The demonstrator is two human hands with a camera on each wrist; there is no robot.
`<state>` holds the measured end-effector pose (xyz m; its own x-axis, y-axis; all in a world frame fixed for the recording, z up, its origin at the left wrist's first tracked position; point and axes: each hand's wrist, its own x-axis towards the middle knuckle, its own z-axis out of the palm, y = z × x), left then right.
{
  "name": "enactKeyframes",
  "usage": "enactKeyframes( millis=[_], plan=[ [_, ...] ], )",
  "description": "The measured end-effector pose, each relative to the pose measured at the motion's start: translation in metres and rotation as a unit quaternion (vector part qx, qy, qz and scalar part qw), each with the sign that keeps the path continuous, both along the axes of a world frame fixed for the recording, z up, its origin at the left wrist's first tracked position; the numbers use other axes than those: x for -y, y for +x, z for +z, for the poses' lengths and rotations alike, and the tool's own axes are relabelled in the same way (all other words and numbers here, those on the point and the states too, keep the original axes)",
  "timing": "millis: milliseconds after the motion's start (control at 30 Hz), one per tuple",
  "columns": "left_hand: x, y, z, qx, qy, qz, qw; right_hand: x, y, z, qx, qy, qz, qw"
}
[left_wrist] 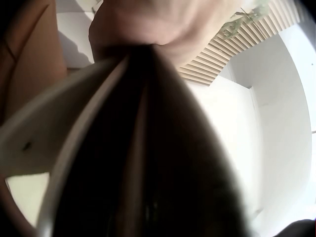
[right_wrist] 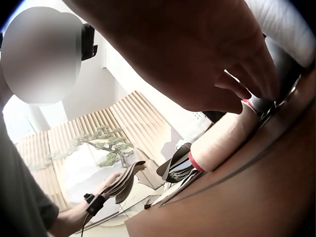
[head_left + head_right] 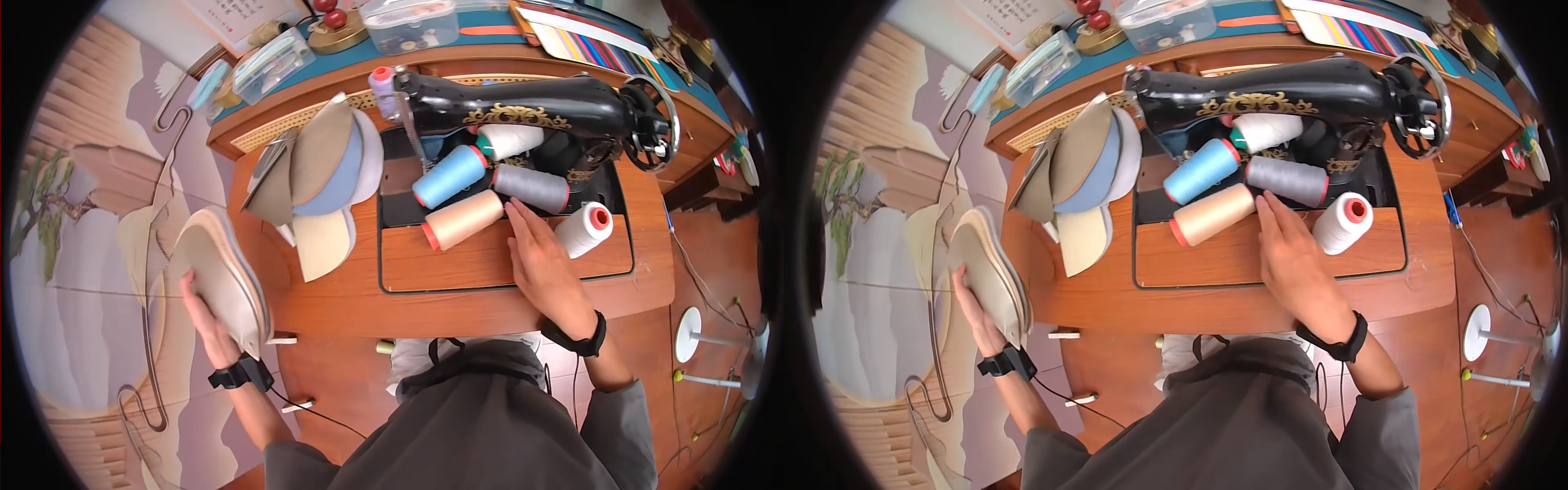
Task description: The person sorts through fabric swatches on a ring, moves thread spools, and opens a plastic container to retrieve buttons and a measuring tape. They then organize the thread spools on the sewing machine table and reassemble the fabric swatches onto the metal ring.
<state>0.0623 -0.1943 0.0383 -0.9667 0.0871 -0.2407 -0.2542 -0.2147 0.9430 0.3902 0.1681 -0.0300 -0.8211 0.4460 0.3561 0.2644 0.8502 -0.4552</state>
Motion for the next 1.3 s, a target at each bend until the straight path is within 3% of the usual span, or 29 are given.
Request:
enactKeyframes(
  millis=[67,100,167,267,400,467,500,567,633,700,767,833,867,900,967,1000,1100,1167,1200,1267,1300],
  plan=[
    [-0.024,0.024,0.004,0.006,-0.053,0.01,0.999,-0.001,-0.003,-0.005,0.018,0.013,0.009,1.0],
    [-0.04,0.042,0.007,0.005,-0.06,-0.041,0.997,-0.003,-0.004,-0.007,0.038,0.029,0.008,0.999],
    [-0.057,0.051,-0.019,0.008,-0.071,-0.12,0.99,-0.005,-0.008,-0.007,0.016,0.038,0.009,0.999],
    [-0.093,0.072,-0.052,-0.026,-0.068,-0.204,0.976,-0.007,-0.011,-0.001,0.073,0.032,-0.004,0.997],
    [-0.119,0.092,-0.068,-0.029,-0.053,-0.237,0.97,-0.011,-0.013,-0.006,0.068,0.034,0.0,0.997],
    [-0.119,0.094,-0.074,-0.196,-0.107,-0.208,0.952,-0.009,-0.013,-0.008,0.051,0.046,-0.004,0.998],
    [-0.115,0.091,-0.078,-0.194,-0.106,-0.206,0.953,-0.009,-0.013,-0.008,0.053,0.047,-0.001,0.998],
    [-0.105,0.085,-0.086,-0.338,-0.208,-0.216,0.892,-0.008,-0.013,-0.006,0.054,0.069,-0.008,0.996],
    [-0.097,0.09,-0.086,-0.364,-0.251,-0.188,0.877,-0.005,-0.013,-0.003,0.048,0.059,-0.005,0.997],
    [-0.091,0.103,-0.078,-0.419,-0.346,-0.175,0.821,-0.007,-0.011,-0.004,0.042,0.049,-0.003,0.998],
    [-0.086,0.118,-0.069,-0.419,-0.324,-0.163,0.833,-0.011,-0.009,-0.007,0.093,0.045,-0.004,0.995],
    [-0.073,0.128,-0.065,-0.363,-0.242,-0.289,0.852,-0.008,-0.01,-0.008,0.095,0.057,0.0,0.994],
    [-0.067,0.13,-0.066,-0.453,-0.264,-0.302,0.796,-0.007,-0.01,-0.008,0.096,0.069,0.001,0.993],
    [-0.063,0.135,-0.065,-0.453,-0.265,-0.303,0.796,-0.006,-0.011,-0.008,0.096,0.068,0.002,0.993],
    [-0.058,0.143,-0.059,-0.517,-0.336,-0.316,0.721,-0.006,-0.011,-0.007,0.08,0.091,0.012,0.993],
    [-0.053,0.142,-0.066,-0.516,-0.338,-0.316,0.721,-0.005,-0.012,-0.004,0.081,0.09,0.014,0.993],
    [-0.038,0.136,-0.083,-0.504,-0.356,-0.365,0.697,-0.001,-0.008,0.01,0.038,0.048,-0.004,0.998],
    [-0.037,0.136,-0.079,-0.564,-0.361,-0.375,0.641,0.001,-0.004,0.014,0.067,-0.105,-0.006,0.992],
    [-0.038,0.136,-0.074,-0.563,-0.363,-0.375,0.641,0.002,-0.004,0.016,0.068,-0.107,-0.005,0.992],
    [-0.044,0.13,-0.064,-0.571,-0.389,-0.394,0.606,0.004,-0.006,0.019,0.045,-0.246,0.019,0.968],
    [-0.048,0.129,-0.064,-0.572,-0.389,-0.395,0.604,0.005,-0.008,0.019,0.043,-0.246,0.018,0.968]
  ],
)
